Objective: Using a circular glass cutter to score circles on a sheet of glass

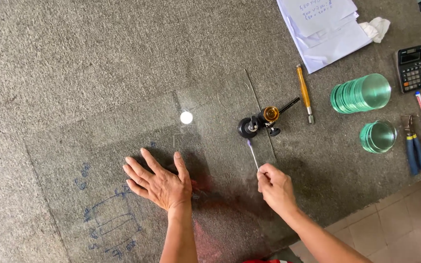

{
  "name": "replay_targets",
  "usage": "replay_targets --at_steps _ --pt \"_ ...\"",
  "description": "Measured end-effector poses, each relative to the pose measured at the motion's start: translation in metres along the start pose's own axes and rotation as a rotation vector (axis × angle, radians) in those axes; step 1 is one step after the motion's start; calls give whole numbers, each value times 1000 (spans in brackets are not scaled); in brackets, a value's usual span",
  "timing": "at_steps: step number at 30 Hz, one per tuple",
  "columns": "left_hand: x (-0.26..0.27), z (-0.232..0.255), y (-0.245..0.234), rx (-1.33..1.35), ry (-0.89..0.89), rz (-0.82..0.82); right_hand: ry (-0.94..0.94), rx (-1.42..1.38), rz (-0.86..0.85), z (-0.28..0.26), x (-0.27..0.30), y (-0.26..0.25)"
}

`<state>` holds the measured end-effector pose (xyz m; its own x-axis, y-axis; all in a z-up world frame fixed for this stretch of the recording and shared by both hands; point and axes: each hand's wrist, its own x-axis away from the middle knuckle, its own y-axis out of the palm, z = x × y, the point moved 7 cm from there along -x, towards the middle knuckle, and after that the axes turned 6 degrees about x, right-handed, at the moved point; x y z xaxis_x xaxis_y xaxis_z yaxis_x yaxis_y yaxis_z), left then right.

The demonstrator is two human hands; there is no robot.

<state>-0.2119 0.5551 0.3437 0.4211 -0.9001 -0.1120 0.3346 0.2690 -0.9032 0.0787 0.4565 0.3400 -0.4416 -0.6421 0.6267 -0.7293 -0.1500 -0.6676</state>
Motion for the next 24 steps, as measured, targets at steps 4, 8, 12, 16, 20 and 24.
replay_targets --at_steps 4,8,12,16,20,24 --pt "-3 -2 2 4 7 -9 -86 151 45 19 -11 -6" --pt "2 -4 7 34 20 -71 -95 137 245 -11 -27 -37" --pt "0 -4 7 21 32 -57 -169 143 302 -34 -51 -51" --pt "1 -5 5 17 21 -69 -158 245 289 -16 -47 -47" --pt "-2 -6 9 14 17 -53 -176 273 223 4 -21 -30" --pt "0 -5 8 -1 27 -43 -189 260 219 13 -14 -28"
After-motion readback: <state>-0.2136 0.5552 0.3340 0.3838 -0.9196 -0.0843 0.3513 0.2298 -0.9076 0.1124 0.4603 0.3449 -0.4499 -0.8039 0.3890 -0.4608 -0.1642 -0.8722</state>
